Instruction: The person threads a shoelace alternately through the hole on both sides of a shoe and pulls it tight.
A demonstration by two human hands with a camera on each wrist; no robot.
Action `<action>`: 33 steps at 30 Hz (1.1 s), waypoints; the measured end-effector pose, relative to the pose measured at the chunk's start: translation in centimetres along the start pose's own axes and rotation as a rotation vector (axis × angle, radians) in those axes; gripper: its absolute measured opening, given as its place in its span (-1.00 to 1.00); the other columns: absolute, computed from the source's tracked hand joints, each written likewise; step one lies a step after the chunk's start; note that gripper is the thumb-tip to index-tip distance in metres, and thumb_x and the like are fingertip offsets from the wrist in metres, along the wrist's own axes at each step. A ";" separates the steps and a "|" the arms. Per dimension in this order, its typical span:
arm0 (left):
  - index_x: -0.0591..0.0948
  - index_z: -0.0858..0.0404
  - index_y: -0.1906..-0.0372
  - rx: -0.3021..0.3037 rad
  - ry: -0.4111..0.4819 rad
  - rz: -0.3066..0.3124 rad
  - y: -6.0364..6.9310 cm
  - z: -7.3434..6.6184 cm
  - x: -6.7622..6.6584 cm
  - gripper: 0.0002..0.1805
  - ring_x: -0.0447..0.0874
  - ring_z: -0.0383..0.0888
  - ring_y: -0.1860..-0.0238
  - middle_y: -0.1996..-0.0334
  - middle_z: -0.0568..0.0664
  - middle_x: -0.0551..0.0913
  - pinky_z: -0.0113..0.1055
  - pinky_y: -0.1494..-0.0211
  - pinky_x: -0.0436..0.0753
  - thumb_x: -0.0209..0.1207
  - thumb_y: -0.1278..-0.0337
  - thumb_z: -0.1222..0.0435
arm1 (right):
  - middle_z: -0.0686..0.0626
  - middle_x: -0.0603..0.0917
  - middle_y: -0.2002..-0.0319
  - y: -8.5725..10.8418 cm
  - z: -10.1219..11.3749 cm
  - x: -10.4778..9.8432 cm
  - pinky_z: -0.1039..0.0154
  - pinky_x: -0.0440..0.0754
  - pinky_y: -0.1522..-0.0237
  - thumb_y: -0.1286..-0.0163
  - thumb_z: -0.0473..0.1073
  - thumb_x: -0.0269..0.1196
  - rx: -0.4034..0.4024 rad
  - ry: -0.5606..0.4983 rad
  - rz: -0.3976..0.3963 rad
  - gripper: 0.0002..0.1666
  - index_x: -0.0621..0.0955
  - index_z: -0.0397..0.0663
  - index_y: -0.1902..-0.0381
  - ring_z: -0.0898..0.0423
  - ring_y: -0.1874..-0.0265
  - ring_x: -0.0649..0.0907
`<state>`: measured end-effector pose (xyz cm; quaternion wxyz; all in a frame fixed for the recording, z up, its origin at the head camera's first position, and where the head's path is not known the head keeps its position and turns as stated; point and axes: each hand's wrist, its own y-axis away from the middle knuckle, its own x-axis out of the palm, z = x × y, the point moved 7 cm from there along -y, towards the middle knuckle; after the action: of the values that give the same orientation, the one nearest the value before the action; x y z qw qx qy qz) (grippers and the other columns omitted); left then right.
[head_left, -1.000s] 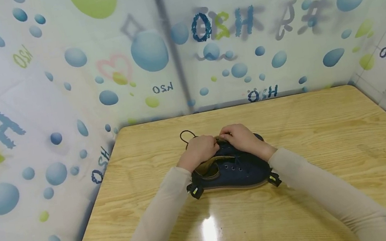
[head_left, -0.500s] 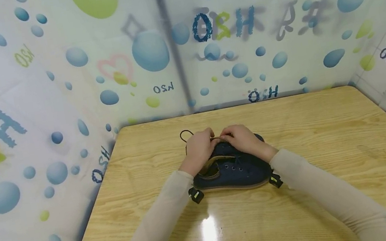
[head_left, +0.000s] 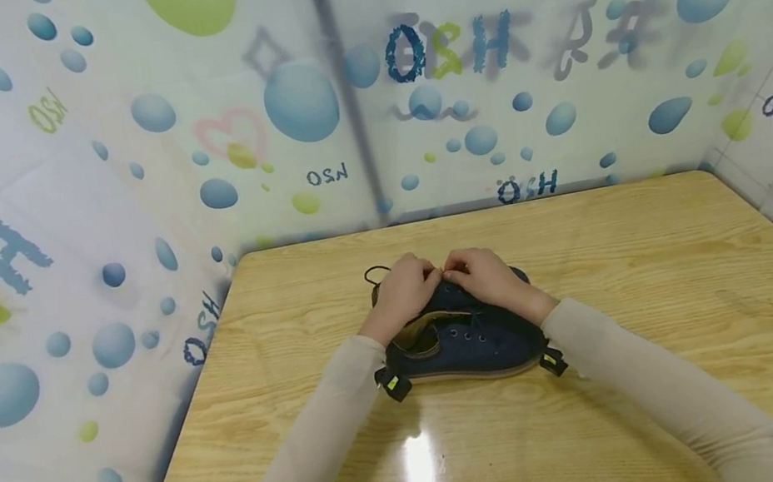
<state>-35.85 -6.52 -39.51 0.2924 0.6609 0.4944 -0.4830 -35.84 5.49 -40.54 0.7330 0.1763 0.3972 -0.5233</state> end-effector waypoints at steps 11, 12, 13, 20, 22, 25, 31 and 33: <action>0.78 0.15 0.19 -0.054 0.046 -0.136 0.0 0.1 -0.9 -0.80 0.51 -0.10 0.29 0.19 0.03 0.57 -0.36 0.40 0.49 0.19 -0.36 0.17 | -0.05 0.75 0.23 0.1 -0.1 0.5 0.13 0.64 0.18 -0.48 -0.07 0.20 -0.006 -0.020 0.010 -0.83 0.67 0.00 0.17 0.07 0.30 0.68; 0.77 0.14 0.18 -0.048 0.043 -0.163 0.1 0.1 -1.1 -0.80 0.52 -0.08 0.25 0.16 0.03 0.57 -0.33 0.38 0.53 0.18 -0.36 0.17 | -0.05 0.75 0.23 0.1 -0.2 0.5 0.13 0.63 0.18 -0.48 -0.07 0.20 -0.006 -0.018 0.014 -0.82 0.67 0.00 0.17 0.07 0.30 0.68; 0.77 0.13 0.18 -0.039 0.041 -0.193 0.1 0.0 -1.4 -0.79 0.54 -0.06 0.22 0.14 0.02 0.57 -0.30 0.33 0.57 0.17 -0.37 0.16 | -0.05 0.75 0.22 0.1 -0.2 0.5 0.14 0.63 0.19 -0.48 -0.07 0.19 -0.006 -0.016 0.017 -0.82 0.67 0.00 0.16 0.08 0.31 0.68; 0.61 0.24 0.11 0.028 0.387 -0.340 0.6 -1.0 -4.9 -0.78 0.70 -0.05 0.22 0.19 0.08 0.71 -0.22 0.14 0.68 0.02 -0.50 0.20 | -0.06 0.75 0.19 0.0 -0.3 0.4 0.10 0.63 0.17 -0.49 -0.07 0.18 0.000 0.005 0.020 -0.79 0.69 -0.02 0.12 0.06 0.28 0.68; 0.54 0.28 0.10 0.051 0.590 -0.362 0.9 -1.2 -6.3 -0.78 0.74 -0.09 0.33 0.25 0.11 0.73 -0.29 0.23 0.71 -0.04 -0.53 0.22 | -0.05 0.75 0.19 0.0 -0.3 0.4 0.09 0.62 0.16 -0.49 -0.07 0.18 -0.001 0.009 0.021 -0.79 0.70 -0.01 0.12 0.05 0.27 0.68; 0.46 0.35 0.07 0.095 0.874 -0.394 1.5 -1.6 -8.8 -0.75 0.72 -0.17 0.48 0.37 0.09 0.72 -0.37 0.31 0.71 -0.11 -0.57 0.22 | -0.04 0.75 0.18 0.0 -0.3 0.4 0.09 0.61 0.15 -0.49 -0.07 0.18 -0.002 0.011 0.022 -0.79 0.71 0.01 0.13 0.06 0.26 0.68; 0.40 0.38 0.11 0.204 1.254 -0.509 3.9 -2.2 -14.7 -0.75 0.59 -0.26 0.64 0.56 -0.15 0.66 -0.41 0.41 0.66 -0.15 -0.58 0.24 | -0.03 0.76 0.16 0.2 -0.4 0.4 0.10 0.62 0.15 -0.49 -0.05 0.17 -0.007 0.007 0.020 -0.79 0.70 0.03 0.12 0.09 0.26 0.68; 0.43 0.31 0.16 0.236 1.291 -0.570 4.7 -2.0 -16.2 -0.78 0.54 -0.26 0.67 0.60 -0.16 0.64 -0.43 0.44 0.62 -0.13 -0.57 0.25 | -0.03 0.76 0.16 0.3 -0.3 0.3 0.09 0.62 0.14 -0.49 -0.05 0.17 -0.010 0.008 0.017 -0.79 0.70 0.03 0.11 0.08 0.25 0.68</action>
<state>-31.51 -12.37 -24.17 -0.2696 0.6872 0.6666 -0.1032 -35.70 5.63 -41.03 0.7366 0.1783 0.4012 -0.5145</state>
